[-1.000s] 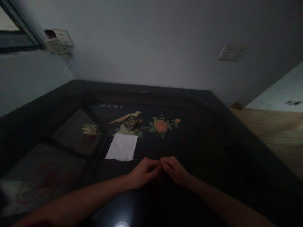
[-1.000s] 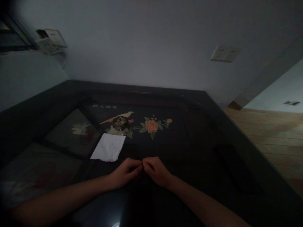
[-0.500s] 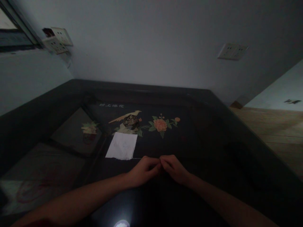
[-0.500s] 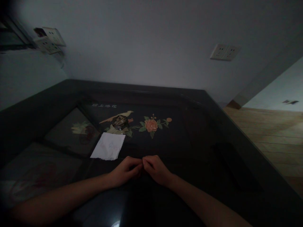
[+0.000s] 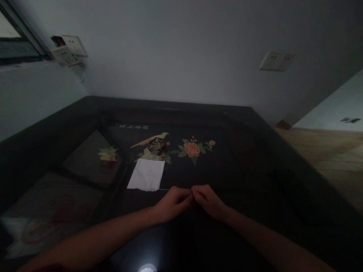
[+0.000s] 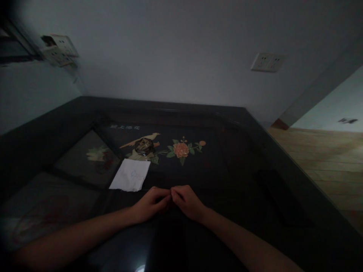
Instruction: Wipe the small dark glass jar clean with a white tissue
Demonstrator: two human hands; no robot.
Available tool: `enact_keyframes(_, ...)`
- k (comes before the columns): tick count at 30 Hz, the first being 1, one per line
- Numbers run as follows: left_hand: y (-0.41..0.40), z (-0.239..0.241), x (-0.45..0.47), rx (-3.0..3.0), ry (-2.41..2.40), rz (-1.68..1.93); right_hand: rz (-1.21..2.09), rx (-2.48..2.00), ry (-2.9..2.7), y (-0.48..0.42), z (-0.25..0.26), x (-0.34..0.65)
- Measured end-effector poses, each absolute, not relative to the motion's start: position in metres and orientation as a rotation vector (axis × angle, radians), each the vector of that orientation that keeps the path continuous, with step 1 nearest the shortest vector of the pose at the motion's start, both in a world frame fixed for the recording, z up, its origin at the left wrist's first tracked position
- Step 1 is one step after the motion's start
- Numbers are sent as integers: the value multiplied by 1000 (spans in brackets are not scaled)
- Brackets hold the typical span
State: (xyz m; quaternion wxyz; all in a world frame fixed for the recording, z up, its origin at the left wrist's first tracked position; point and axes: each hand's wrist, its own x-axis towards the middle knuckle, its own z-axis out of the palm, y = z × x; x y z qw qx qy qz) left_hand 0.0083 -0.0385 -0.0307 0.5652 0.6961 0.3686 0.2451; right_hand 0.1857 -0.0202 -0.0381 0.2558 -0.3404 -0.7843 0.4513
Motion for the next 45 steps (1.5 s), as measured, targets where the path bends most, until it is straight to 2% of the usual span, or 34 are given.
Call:
enact_keyframes(9,-41,-28,8,1690,882,659,1412,-988,-1999,-16,-37,185)
enact_keyframes(15,-28,8,-8,1761,1017,884,1575,-1026,-1953,-12,-24,179)
enact_keyframes(19,13,23,-41,1748,1171,1205,1310,-966,-2197,-3,-12,163)
enact_keyframes(22,52,6,-76,1738,1386,1358,998,-902,-2338,8,-10,140)
enact_keyframes(26,86,-34,-114,1753,1656,1345,612,-939,-2489,22,-14,101)
enact_keyframes(31,94,-62,-125,1861,1711,1190,199,-1098,-2561,33,-20,64)
enact_keyframes(39,96,-65,-117,1845,1766,1013,140,-1269,-2558,38,-28,54)
enact_keyframes(45,99,-67,-117,1918,1809,1026,394,-1275,-2505,44,-29,55)
